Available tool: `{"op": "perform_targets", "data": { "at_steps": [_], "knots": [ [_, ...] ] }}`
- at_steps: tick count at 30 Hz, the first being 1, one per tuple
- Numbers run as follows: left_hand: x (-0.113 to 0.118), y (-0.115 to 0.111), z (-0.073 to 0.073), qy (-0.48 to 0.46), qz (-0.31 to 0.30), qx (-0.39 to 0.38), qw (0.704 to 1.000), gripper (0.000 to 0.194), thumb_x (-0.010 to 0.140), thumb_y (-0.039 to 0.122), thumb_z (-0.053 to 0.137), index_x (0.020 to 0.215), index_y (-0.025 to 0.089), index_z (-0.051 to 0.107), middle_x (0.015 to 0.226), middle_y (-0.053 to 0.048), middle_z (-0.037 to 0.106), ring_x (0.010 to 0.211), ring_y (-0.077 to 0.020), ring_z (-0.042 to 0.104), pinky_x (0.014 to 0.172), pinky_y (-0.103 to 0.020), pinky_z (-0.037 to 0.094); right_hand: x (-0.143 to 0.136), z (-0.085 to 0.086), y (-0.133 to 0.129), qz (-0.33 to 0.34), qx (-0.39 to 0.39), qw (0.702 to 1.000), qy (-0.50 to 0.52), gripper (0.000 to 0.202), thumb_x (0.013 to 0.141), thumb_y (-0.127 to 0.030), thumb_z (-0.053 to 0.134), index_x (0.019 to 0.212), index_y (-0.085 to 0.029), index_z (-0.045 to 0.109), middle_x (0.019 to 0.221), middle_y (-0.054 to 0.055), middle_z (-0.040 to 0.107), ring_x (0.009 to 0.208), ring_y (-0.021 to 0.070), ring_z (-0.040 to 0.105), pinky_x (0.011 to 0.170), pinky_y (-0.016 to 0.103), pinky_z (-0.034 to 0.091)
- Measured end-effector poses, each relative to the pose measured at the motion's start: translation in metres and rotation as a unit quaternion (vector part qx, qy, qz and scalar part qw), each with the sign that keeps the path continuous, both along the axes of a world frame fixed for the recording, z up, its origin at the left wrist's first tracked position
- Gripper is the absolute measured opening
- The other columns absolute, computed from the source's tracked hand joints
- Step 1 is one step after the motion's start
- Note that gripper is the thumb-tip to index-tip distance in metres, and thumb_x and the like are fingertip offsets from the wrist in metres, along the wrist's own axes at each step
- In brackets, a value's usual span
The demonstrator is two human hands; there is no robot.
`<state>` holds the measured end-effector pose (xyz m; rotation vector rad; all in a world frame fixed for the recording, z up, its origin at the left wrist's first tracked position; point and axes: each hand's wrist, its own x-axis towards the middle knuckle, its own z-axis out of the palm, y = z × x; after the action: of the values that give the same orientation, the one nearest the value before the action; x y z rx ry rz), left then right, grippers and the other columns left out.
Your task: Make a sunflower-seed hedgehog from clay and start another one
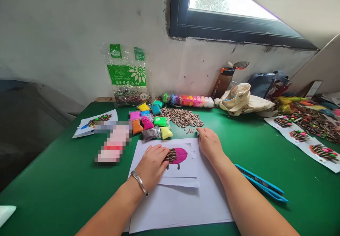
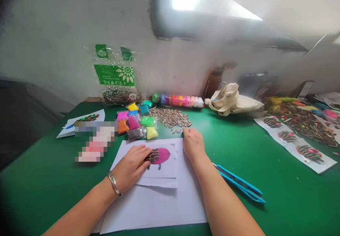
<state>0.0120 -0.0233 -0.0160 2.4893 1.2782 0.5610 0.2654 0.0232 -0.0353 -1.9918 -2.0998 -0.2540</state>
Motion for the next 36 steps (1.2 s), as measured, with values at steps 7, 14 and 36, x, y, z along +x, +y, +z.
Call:
{"op": "perform_targets", "data": {
  "at_steps": [7, 14, 36],
  "knots": [
    [-0.001, 0.002, -0.001, -0.016, 0.014, 0.031, 0.999, 0.03, 0.082, 0.015, 0.05, 0.111, 0.018, 0.06, 0.11, -0.007, 0.065, 0.113, -0.026, 0.05, 0.098, -0.045, 0.043, -0.006, 0.011, -0.006, 0.043, 0.063, 0.978, 0.194, 0.025, 0.083, -0.008, 0.039, 0.089, -0.018, 0.061, 0.086, 0.008, 0.057, 0.079, 0.0184, 0.051, 0.072, 0.028, 0.038],
    [-0.001, 0.002, 0.001, 0.007, 0.027, 0.031, 0.999, 0.031, 0.083, 0.015, 0.049, 0.113, 0.017, 0.058, 0.111, -0.006, 0.064, 0.114, -0.0268, 0.049, 0.098, -0.044, 0.043, -0.049, 0.031, -0.04, 0.194, -0.055, 0.918, 0.342, 0.017, 0.087, -0.015, 0.04, 0.086, -0.02, 0.056, 0.081, 0.002, 0.06, 0.072, 0.0139, 0.053, 0.066, 0.024, 0.04],
    [-0.002, 0.003, 0.001, 0.006, 0.015, 0.025, 1.0, 0.03, 0.082, 0.015, 0.052, 0.111, 0.014, 0.06, 0.111, -0.008, 0.065, 0.115, -0.027, 0.048, 0.098, -0.044, 0.044, -0.064, 0.032, -0.05, 0.253, -0.128, 0.919, 0.275, 0.019, 0.086, -0.012, 0.048, 0.079, -0.017, 0.064, 0.078, 0.003, 0.059, 0.071, 0.0125, 0.052, 0.064, 0.022, 0.039]
  ]
}}
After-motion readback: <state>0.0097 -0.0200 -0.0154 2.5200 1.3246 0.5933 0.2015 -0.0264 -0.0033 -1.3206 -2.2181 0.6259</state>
